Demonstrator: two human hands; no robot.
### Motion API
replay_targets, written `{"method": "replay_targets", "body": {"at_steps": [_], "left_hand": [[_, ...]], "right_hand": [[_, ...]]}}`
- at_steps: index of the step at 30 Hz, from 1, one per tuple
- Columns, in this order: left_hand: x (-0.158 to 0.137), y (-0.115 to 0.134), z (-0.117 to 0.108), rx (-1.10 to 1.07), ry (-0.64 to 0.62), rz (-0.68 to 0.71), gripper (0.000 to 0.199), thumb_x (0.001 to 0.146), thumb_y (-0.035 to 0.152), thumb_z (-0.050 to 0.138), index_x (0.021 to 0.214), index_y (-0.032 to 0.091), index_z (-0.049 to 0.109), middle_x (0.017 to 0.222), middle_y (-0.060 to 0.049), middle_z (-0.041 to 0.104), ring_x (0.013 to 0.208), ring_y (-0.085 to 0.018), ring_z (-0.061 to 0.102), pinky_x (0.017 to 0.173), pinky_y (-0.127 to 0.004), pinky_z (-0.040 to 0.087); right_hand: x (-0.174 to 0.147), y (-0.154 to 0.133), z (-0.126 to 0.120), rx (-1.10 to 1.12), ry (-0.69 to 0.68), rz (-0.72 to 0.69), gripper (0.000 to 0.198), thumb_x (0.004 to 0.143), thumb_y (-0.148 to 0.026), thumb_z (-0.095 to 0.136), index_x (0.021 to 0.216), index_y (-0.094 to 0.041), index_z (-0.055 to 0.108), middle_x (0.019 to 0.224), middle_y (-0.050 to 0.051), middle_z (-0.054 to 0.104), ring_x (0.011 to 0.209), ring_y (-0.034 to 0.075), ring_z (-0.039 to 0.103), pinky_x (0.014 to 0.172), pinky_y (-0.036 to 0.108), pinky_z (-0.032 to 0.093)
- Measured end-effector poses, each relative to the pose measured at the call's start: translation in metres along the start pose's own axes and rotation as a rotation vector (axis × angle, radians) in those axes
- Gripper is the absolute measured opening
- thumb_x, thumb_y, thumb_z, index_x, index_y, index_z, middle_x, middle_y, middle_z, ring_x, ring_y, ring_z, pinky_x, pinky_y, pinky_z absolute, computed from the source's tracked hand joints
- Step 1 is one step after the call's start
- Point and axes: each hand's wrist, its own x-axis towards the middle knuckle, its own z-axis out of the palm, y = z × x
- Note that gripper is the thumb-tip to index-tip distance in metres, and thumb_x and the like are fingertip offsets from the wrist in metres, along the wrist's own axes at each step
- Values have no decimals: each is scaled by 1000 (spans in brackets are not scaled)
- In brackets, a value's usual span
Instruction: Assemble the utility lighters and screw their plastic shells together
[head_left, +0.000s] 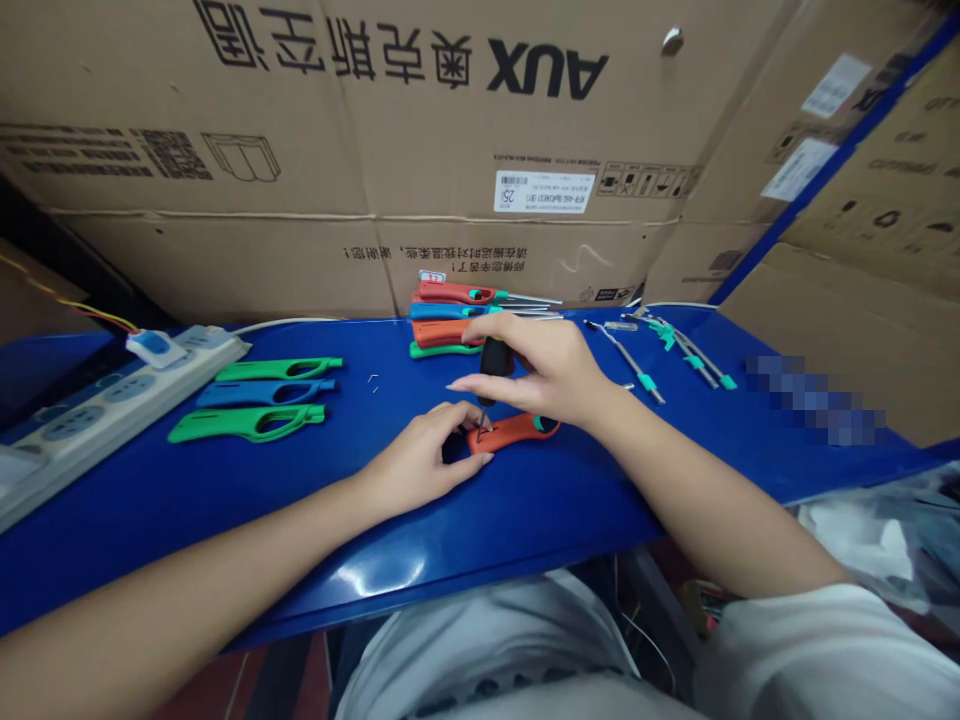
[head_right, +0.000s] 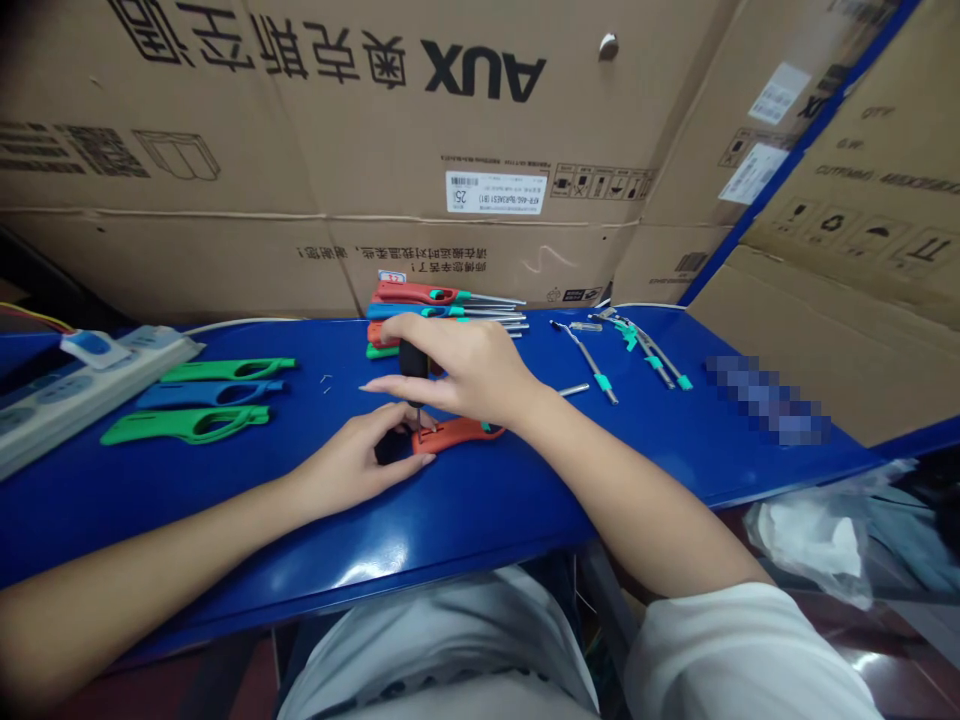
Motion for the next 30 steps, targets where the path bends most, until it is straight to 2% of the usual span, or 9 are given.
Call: {"method": "replay_targets", "body": {"at_steps": [2,6,11,13,17,22,24,27,30], "left_hand": [[0,1,-1,8,-2,1,20,89,27,67,106,22,59,105,-2,69,96,-19,66,89,-34,53],[0,6,-3,54,-40,6,16,91,28,65,104,22,59,103,-2,69,95,-21,66,88,-35,53],[0,11,-6,91,-64,1,18,93,30,63,107,22,58,108,-5,68,101,-24,65,92,-39,52],[0,12,-6,97,-64,8,17,93,30,62,107,22,58,107,-5,69,100,-23,65,92,-38,52],[1,9,-6,112,-58,12,17,92,31,65,105,22,59,103,-4,69,96,-22,66,89,-35,53],[-1,5,-5,121,-42,15,20,90,30,68,106,21,59,103,-3,69,98,-23,66,88,-35,52],[0,6,-6,118,-41,17,20,90,30,68,107,22,59,103,-3,69,97,-22,66,88,-34,52],[0,8,-7,114,-62,16,18,91,30,67,106,22,61,101,-3,69,95,-21,65,87,-35,53],[0,8,-8,102,-76,7,20,91,30,67,108,22,61,106,-4,69,97,-22,65,89,-36,53]], "right_hand": [[-1,-1,1,-37,21,-37,39,96,-47,58,119,-17,65,108,8,74,99,20,70,90,31,53],[0,-3,2,213,-107,77,41,107,-29,33,144,-18,46,121,8,70,85,12,69,81,27,55],[-2,0,2,14,22,48,45,90,-52,66,120,-19,66,111,7,75,91,19,72,83,29,56],[-2,-1,2,-15,32,24,41,95,-49,59,122,-19,67,113,8,75,99,20,72,90,30,55],[0,-7,3,259,-78,79,41,107,-31,32,141,-20,53,120,7,71,93,13,71,83,27,57],[-1,-4,3,19,72,-31,36,91,-47,66,113,-18,71,101,7,76,91,20,71,86,31,56],[-1,-3,2,-3,70,-44,36,97,-46,58,117,-19,70,105,8,75,96,20,71,89,33,55],[0,-3,2,183,-35,50,40,107,-35,34,136,-20,58,118,8,72,98,16,70,87,31,56],[1,-1,3,184,-2,82,36,102,-42,49,126,-19,64,107,7,74,88,16,71,81,30,57]]}}
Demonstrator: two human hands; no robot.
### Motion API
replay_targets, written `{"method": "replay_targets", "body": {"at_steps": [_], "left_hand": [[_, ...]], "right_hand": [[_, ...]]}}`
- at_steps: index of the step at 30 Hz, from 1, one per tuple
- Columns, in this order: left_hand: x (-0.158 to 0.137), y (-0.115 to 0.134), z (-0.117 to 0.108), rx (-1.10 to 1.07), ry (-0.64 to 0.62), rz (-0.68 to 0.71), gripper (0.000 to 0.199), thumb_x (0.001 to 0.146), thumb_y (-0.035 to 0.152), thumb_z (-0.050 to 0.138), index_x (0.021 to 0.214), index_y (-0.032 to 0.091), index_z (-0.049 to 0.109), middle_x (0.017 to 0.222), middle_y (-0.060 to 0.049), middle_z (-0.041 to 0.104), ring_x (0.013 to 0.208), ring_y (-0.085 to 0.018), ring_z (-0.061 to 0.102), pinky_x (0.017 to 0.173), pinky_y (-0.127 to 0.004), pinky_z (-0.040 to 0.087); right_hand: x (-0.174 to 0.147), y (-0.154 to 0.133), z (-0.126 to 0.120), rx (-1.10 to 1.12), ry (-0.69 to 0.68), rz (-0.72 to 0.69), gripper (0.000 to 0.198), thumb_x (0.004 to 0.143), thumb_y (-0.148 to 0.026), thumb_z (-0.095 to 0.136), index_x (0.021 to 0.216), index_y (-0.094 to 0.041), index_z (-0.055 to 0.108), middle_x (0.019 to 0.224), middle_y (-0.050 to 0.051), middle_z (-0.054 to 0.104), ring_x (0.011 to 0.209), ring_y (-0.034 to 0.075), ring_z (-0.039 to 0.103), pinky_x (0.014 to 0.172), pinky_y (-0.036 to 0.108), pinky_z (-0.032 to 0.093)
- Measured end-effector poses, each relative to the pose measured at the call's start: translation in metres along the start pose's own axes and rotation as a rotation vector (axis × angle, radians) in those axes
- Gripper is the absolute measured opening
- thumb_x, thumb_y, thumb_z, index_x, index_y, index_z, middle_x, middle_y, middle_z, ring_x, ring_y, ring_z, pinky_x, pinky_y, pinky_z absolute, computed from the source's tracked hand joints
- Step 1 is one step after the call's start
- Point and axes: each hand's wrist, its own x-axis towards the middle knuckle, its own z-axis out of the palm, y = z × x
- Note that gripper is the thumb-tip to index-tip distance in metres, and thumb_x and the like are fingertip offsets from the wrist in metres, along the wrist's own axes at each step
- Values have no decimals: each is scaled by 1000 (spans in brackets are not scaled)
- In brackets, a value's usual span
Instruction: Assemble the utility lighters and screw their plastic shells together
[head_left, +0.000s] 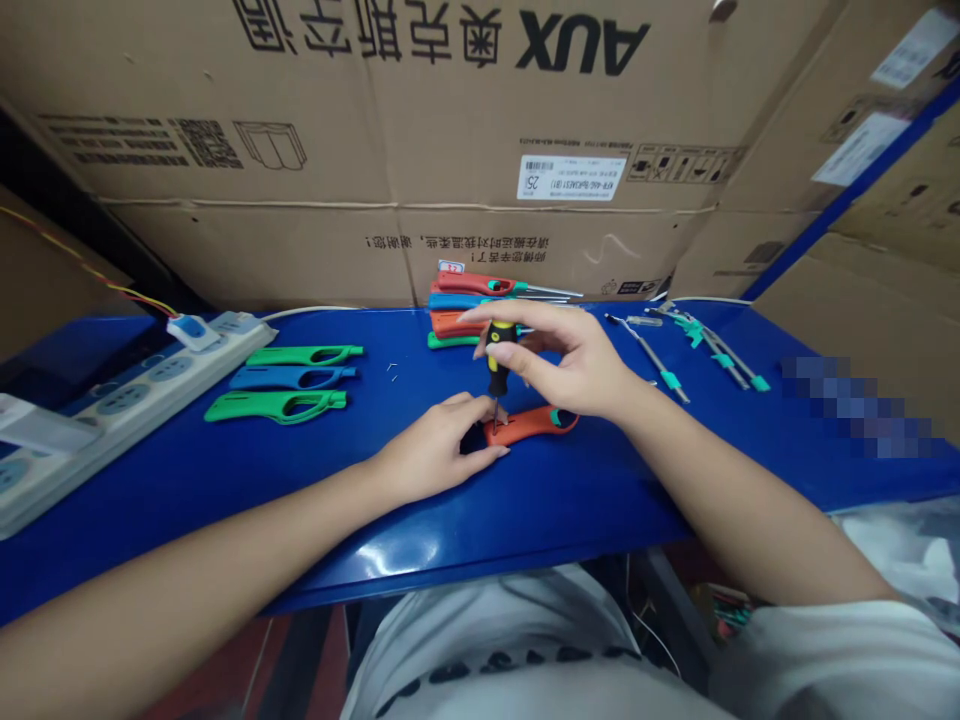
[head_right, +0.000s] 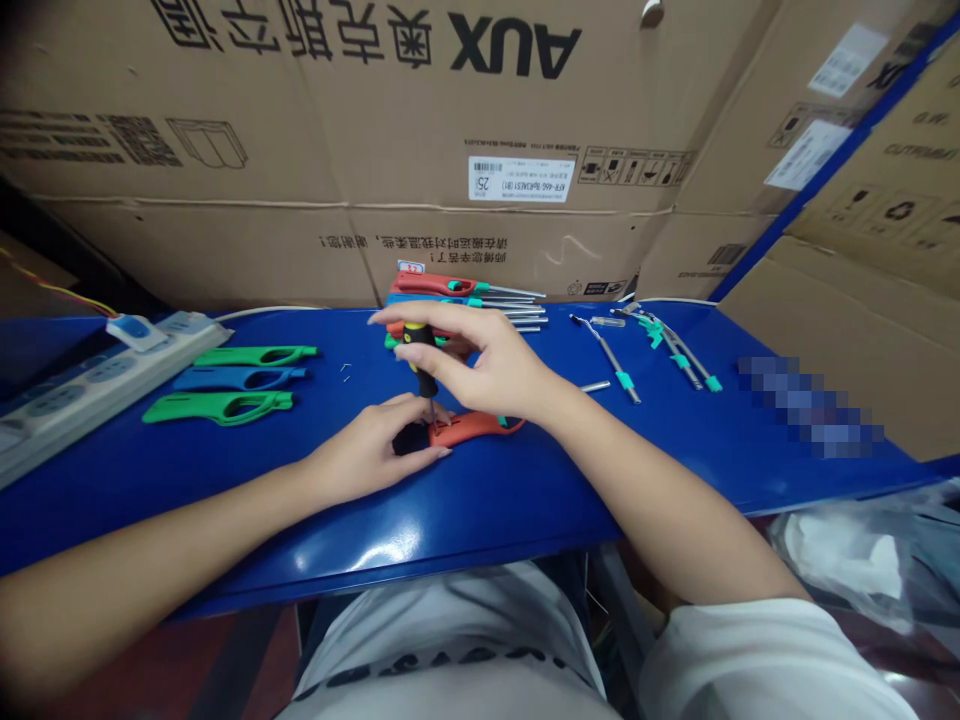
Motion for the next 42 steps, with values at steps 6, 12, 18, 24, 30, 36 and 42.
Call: {"method": "replay_targets", "body": {"at_steps": [6,12,18,24,30,36,42], "left_hand": [[1,-2,0,-19,4,9,21,90,31,67,108,23,61,109,-5,69,100,-23,66,92,-38,53],[1,-3,0,-21,12,13,22,90,32,68,109,22,61,107,-5,69,99,-22,67,91,-36,53],[0,-3,1,7,28,5,21,89,32,69,107,22,63,101,-4,70,95,-23,67,87,-36,54],[0,-3,1,-13,19,-6,23,89,33,68,108,22,62,107,-5,71,100,-24,67,91,-39,54],[0,-4,1,-35,12,-13,21,90,34,68,107,23,62,108,-4,71,101,-23,67,91,-38,54],[1,-4,1,-21,26,-12,26,87,34,72,108,23,62,109,-3,71,101,-23,67,91,-37,53],[2,-4,0,-36,6,-3,22,89,35,71,105,22,63,108,-3,72,101,-22,68,92,-35,53]], "right_hand": [[1,2,-2,-116,48,-50,34,101,-38,49,124,-19,65,113,9,73,95,18,71,87,34,56],[-2,4,4,-29,60,-36,33,95,-40,62,119,-19,66,106,7,74,88,17,71,76,28,57],[-6,-3,10,-5,64,-78,33,104,-32,39,125,-16,61,108,9,72,99,17,69,88,32,55],[-3,-5,8,-16,44,-1,34,92,-45,65,112,-19,67,107,7,74,89,17,71,77,26,56],[-1,-8,2,33,-38,52,38,106,-34,37,133,-19,59,117,7,73,99,15,70,89,29,55],[-1,-3,-2,-96,69,-27,31,92,-43,66,109,-18,72,105,6,76,95,19,71,87,30,55],[1,-5,-6,170,-97,100,39,107,-30,35,135,-18,58,107,5,75,72,9,69,70,22,56]]}}
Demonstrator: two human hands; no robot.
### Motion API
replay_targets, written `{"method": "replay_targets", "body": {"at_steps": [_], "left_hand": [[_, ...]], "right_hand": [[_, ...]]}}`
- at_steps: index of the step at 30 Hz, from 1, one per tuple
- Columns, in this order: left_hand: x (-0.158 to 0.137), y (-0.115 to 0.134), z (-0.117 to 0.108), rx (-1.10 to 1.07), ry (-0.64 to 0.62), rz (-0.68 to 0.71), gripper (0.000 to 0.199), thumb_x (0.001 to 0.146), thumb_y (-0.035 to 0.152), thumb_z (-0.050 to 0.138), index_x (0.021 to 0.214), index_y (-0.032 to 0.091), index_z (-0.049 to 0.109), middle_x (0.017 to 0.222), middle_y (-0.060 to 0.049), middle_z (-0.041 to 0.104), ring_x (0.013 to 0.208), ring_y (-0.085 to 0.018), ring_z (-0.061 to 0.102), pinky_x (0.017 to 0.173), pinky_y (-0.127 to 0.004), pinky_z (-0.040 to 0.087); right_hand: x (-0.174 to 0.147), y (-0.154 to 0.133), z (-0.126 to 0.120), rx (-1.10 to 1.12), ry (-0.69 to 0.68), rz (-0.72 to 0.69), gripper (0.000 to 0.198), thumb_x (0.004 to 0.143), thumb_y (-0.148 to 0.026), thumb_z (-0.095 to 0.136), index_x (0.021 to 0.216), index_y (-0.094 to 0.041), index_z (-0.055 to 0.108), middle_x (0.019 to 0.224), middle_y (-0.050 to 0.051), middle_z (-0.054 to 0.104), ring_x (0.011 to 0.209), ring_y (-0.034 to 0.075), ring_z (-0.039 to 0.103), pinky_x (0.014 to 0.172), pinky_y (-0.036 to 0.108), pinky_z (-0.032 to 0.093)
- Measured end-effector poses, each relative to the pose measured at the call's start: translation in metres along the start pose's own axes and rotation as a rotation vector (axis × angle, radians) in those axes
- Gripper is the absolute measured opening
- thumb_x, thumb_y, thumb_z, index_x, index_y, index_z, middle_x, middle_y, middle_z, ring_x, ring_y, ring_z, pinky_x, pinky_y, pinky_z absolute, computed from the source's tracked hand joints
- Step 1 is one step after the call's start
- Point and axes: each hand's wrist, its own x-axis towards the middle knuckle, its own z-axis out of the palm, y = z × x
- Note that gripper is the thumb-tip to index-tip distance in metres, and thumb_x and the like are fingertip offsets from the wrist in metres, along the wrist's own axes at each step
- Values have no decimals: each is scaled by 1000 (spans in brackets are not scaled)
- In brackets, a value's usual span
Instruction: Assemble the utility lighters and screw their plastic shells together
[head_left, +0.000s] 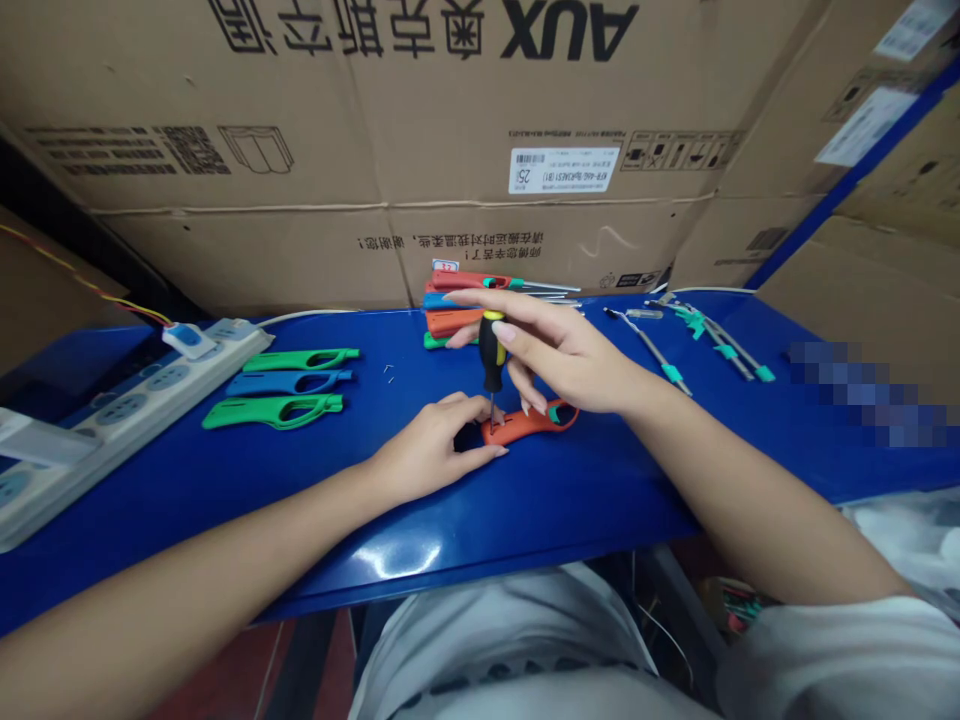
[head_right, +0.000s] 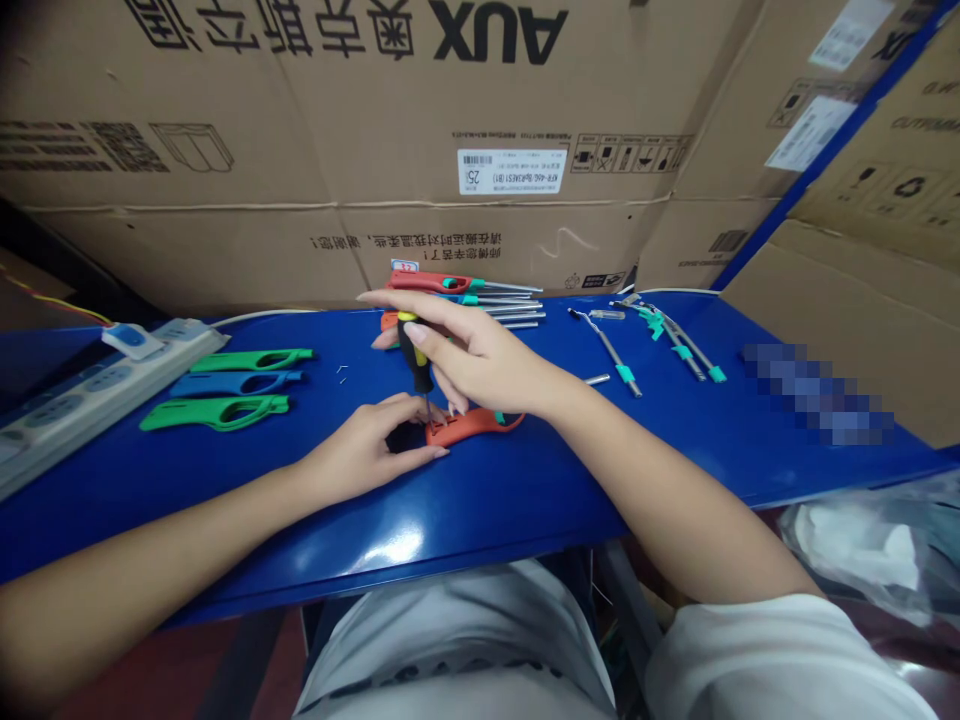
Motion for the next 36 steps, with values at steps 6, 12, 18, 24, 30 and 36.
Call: {"method": "replay_targets", "body": {"at_steps": [6,12,18,24,30,36], "left_hand": [[-1,-3,2,23,20,10,25,88,33,73,107,21,63,106,-3,72,99,-22,68,90,-35,53],[-1,-2,1,25,12,-2,24,88,34,73,105,20,64,104,-4,72,97,-22,67,87,-34,53],[-2,-4,2,0,7,4,25,88,33,73,108,21,63,107,-3,71,102,-22,66,91,-35,52],[-1,-2,1,-3,9,14,22,89,33,72,106,21,64,104,-3,71,99,-21,66,89,-34,52],[-2,-2,1,1,25,33,20,89,32,72,104,21,63,103,-3,71,97,-21,67,87,-34,53],[-2,-4,2,7,12,15,24,89,33,72,108,21,64,105,-3,72,99,-21,66,90,-35,52]], "right_hand": [[-5,2,9,-315,231,-150,35,91,-46,66,110,-18,73,104,6,77,90,17,72,85,26,55],[-3,-1,10,16,-13,-42,41,108,-31,33,142,-19,52,112,5,74,67,7,66,68,21,55],[-5,8,4,-270,199,-154,32,92,-42,66,113,-18,72,104,5,76,83,15,72,79,24,55],[-4,3,4,-103,7,-107,39,105,-26,37,141,-19,52,124,8,70,98,13,70,86,27,56],[-4,3,4,-271,92,-116,37,93,-43,64,120,-19,68,116,7,74,103,19,71,92,30,55],[-2,-3,5,-130,74,-92,39,106,-25,35,136,-18,59,119,6,73,100,13,71,88,26,55]]}}
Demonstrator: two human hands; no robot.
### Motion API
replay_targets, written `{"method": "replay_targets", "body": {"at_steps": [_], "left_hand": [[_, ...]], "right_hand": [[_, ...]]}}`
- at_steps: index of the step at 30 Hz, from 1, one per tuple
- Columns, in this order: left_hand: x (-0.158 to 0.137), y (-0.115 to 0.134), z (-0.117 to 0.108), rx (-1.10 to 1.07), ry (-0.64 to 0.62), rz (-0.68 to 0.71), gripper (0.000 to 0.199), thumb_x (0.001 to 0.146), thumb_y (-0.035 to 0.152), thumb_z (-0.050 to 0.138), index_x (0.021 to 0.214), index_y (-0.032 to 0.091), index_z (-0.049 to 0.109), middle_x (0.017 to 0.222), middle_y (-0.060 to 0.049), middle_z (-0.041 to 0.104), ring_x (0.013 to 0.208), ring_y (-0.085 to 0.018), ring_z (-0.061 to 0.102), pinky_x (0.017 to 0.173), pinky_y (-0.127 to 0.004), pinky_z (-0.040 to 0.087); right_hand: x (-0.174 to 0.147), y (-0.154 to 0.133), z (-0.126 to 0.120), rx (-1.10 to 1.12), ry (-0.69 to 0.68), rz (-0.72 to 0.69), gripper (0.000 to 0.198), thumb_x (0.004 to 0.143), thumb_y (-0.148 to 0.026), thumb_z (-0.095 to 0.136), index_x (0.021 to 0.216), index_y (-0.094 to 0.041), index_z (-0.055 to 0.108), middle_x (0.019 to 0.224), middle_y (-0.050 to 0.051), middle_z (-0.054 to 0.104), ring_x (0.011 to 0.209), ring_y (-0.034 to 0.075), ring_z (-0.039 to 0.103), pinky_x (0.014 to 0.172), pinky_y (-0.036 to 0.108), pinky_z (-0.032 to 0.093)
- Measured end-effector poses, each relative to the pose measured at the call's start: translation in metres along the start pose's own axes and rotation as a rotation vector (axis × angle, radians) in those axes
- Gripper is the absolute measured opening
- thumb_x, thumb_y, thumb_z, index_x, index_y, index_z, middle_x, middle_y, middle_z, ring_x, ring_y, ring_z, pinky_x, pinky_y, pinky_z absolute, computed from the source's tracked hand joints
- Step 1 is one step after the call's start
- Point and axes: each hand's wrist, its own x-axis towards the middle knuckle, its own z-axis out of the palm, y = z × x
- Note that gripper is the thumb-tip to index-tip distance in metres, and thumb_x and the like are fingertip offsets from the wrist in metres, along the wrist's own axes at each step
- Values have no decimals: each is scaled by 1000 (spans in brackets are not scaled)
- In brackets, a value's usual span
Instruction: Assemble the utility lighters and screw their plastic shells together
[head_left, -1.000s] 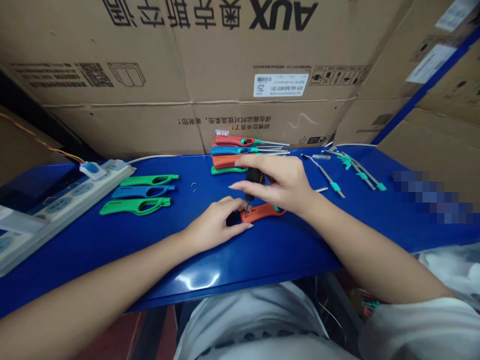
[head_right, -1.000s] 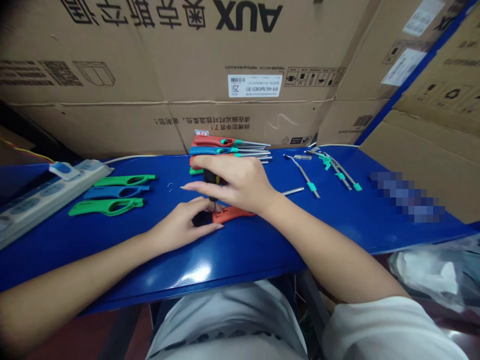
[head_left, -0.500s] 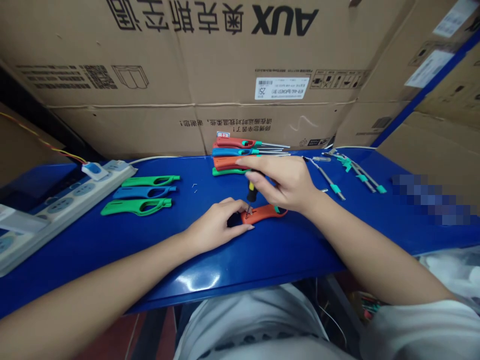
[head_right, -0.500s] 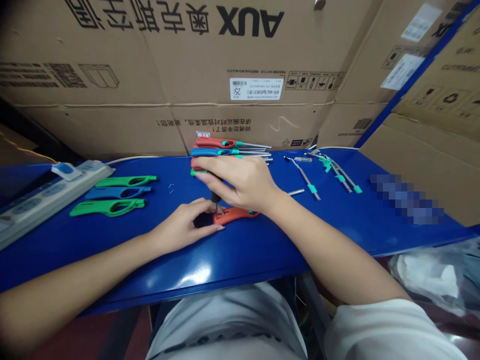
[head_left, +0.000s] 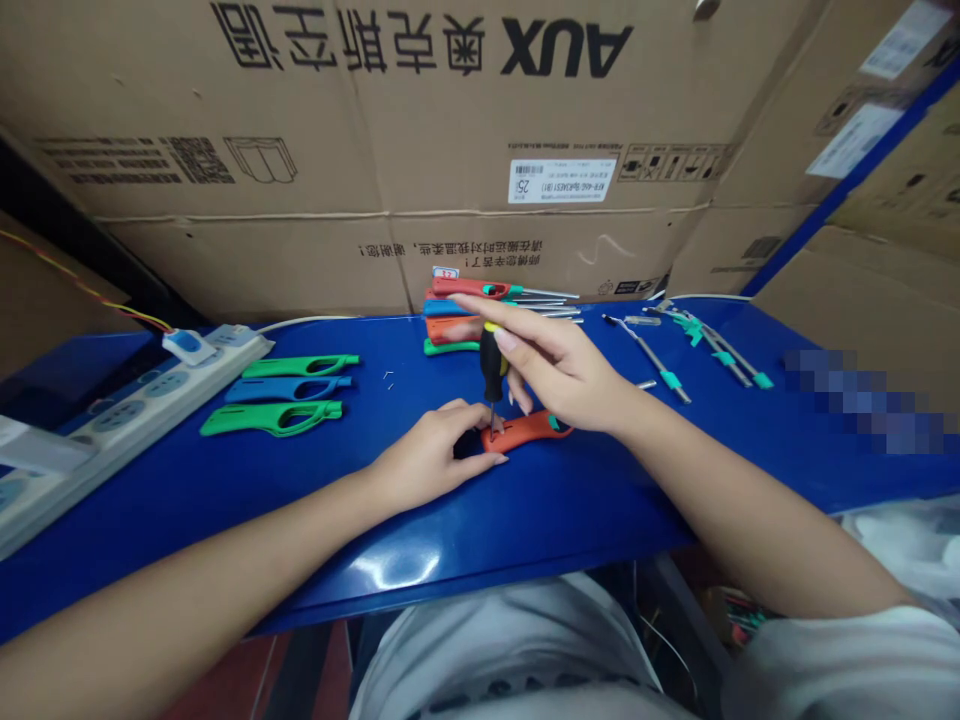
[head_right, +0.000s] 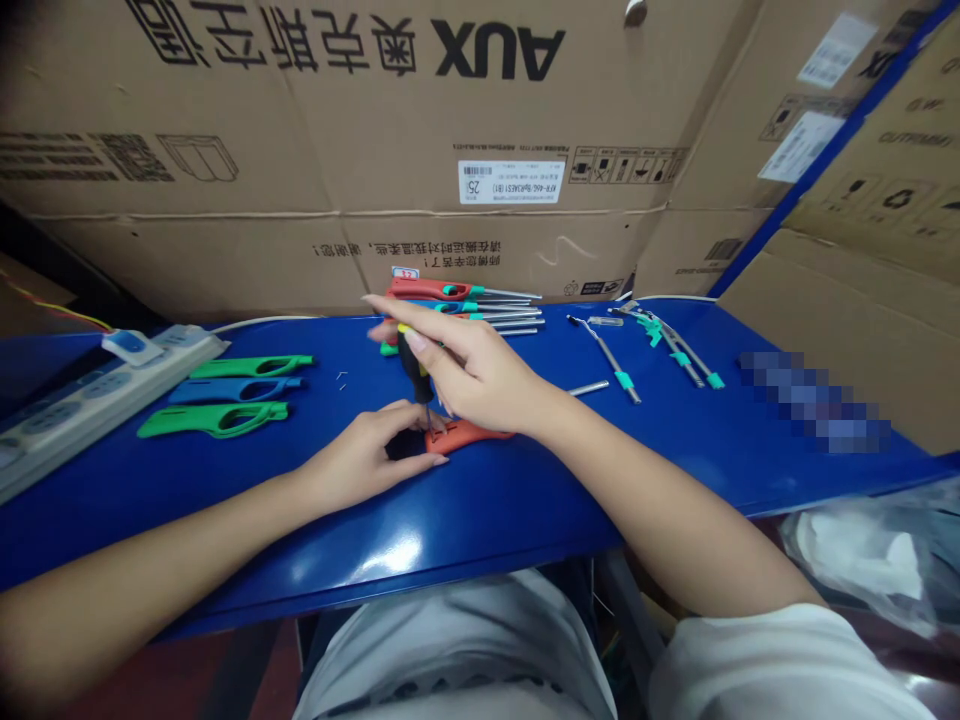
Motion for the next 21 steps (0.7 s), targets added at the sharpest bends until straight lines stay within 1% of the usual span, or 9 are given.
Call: {"method": "replay_targets", "body": {"at_steps": [2,4,6,8,10,12,15,18,21], "left_hand": [[0,0,0,-3,6,7,25,88,33,73,108,21,64,105,-3,72,98,-20,67,90,-34,52],[1,2,-1,-4,15,16,25,88,32,73,108,20,64,104,-3,72,97,-20,67,89,-32,52],[1,3,-2,-2,23,24,22,88,30,73,106,19,64,102,-2,72,96,-19,67,88,-31,52],[1,5,-3,6,23,29,19,89,28,72,103,19,64,101,-2,72,94,-19,67,86,-30,52],[1,6,-3,26,21,22,17,88,28,72,101,20,65,98,-1,72,91,-19,67,83,-30,52],[1,7,-2,37,24,8,16,88,27,72,100,20,65,96,0,72,89,-19,67,82,-30,52],[1,8,0,30,37,-15,14,88,26,72,98,20,65,96,0,72,90,-19,67,82,-30,52],[0,9,1,31,33,-42,14,88,27,71,100,20,66,99,-2,72,93,-20,68,83,-32,53],[0,8,2,37,46,-54,15,88,27,70,102,21,66,102,-2,72,94,-21,69,85,-34,54]], "right_hand": [[1,0,1,30,10,-12,33,104,-25,42,128,-18,64,107,4,76,86,11,71,79,23,56],[0,2,0,-71,70,-77,25,100,-29,54,114,-17,71,98,4,77,81,12,71,77,24,55],[-1,4,-1,-203,116,-137,23,96,-33,61,106,-19,74,96,5,78,84,15,71,80,26,55],[-2,3,-2,-228,81,-139,26,97,-33,58,113,-19,73,103,6,77,92,16,71,85,27,54],[-1,1,-3,-100,5,-94,33,101,-26,48,127,-19,66,113,6,75,97,15,70,88,27,53],[0,-1,-4,85,-81,-35,38,102,-21,43,136,-17,59,117,7,73,94,12,69,83,24,55],[2,-3,-5,185,-106,17,33,99,-23,51,128,-15,64,110,6,74,81,11,67,67,20,53],[3,-7,-7,34,-38,14,25,94,-26,61,115,-18,71,101,3,75,72,10,65,66,22,51],[1,-14,-7,-147,6,-27,23,92,-26,65,112,-19,72,96,3,76,81,15,69,75,25,51]]}}
